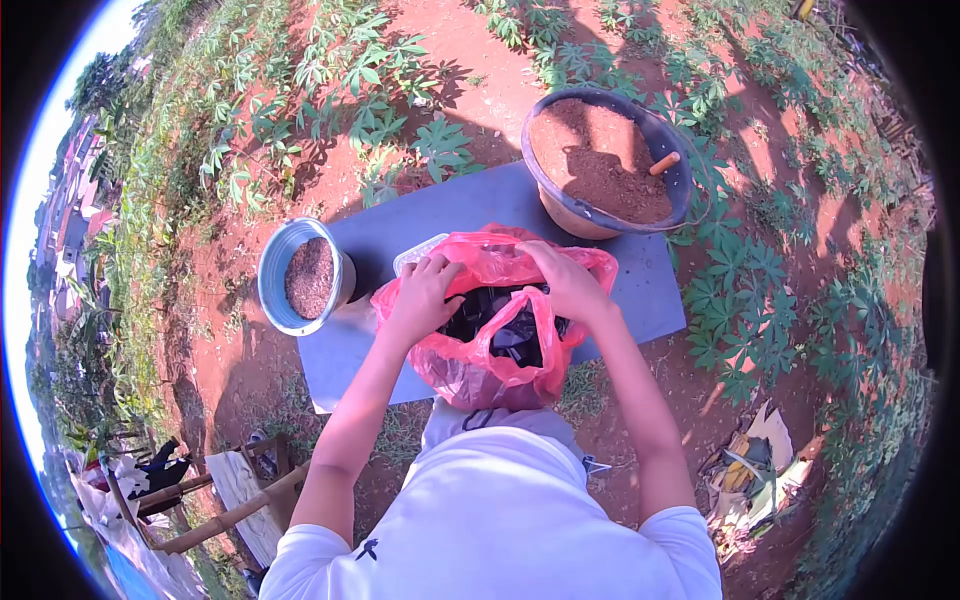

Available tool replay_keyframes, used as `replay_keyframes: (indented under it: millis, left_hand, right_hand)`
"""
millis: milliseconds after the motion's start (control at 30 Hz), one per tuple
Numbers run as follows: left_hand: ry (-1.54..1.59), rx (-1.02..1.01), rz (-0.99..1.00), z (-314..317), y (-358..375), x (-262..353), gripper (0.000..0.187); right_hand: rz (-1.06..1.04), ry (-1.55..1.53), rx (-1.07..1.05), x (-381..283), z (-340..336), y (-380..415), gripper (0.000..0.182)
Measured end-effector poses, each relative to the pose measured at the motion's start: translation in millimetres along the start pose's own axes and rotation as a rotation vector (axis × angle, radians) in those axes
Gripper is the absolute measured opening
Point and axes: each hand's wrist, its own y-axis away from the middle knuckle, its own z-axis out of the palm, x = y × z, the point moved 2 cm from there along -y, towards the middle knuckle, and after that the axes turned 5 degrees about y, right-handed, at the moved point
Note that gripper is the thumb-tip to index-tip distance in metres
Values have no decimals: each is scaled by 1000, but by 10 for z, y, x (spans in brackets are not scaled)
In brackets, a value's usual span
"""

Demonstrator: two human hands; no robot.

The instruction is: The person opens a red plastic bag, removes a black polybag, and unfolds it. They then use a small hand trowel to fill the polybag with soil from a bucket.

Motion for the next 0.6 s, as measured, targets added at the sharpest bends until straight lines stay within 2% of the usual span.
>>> replay_keyframes:
  millis: [33,100,133,167,200,233,300,333,367,433,467,533,567,600]
  left_hand:
    - [-4,5,-5,74,21,-85,46]
    - [154,-138,-42,137,-2,-256,27]
    - [277,-90,-45,83,17,-277,16]
    - [274,-86,-44,19,25,-324,16]
    - [381,-154,-162,-183,19,-263,17]
    - [488,-224,-284,-304,43,-269,19]
    - [732,-191,-306,-435,74,-419,25]
    - [790,-158,-354,-486,72,-488,25]
    - [847,-126,-400,-528,63,-558,25]
    - [870,-64,-435,-503,14,-716,23]
    - [894,3,-471,-476,-23,-817,22]
    - [897,41,-501,-329,-67,-1025,22]
    - [900,72,-526,-242,-109,-1117,22]
    - [904,67,-526,-144,-171,-1193,22]
  right_hand:
    - [-29,42,-38,147,200,16,53]
    - [-66,88,-67,333,350,-39,50]
    - [-3,100,-214,435,381,-56,46]
    - [58,112,-362,529,423,-68,42]
    - [56,26,-271,374,256,-97,34]
    - [52,21,-277,357,208,-127,34]
    - [47,-186,-138,379,70,-227,35]
    - [132,-268,-148,298,-31,-292,34]
    - [242,-290,-198,225,-145,-357,38]
    - [162,-38,-131,69,-284,-398,51]
    - [156,-37,-128,-34,-336,-415,51]
    - [15,-115,-61,-430,-382,-346,66]
    - [-80,-34,-55,-590,-340,-274,68]
    - [-50,-212,-149,-783,-274,-170,67]
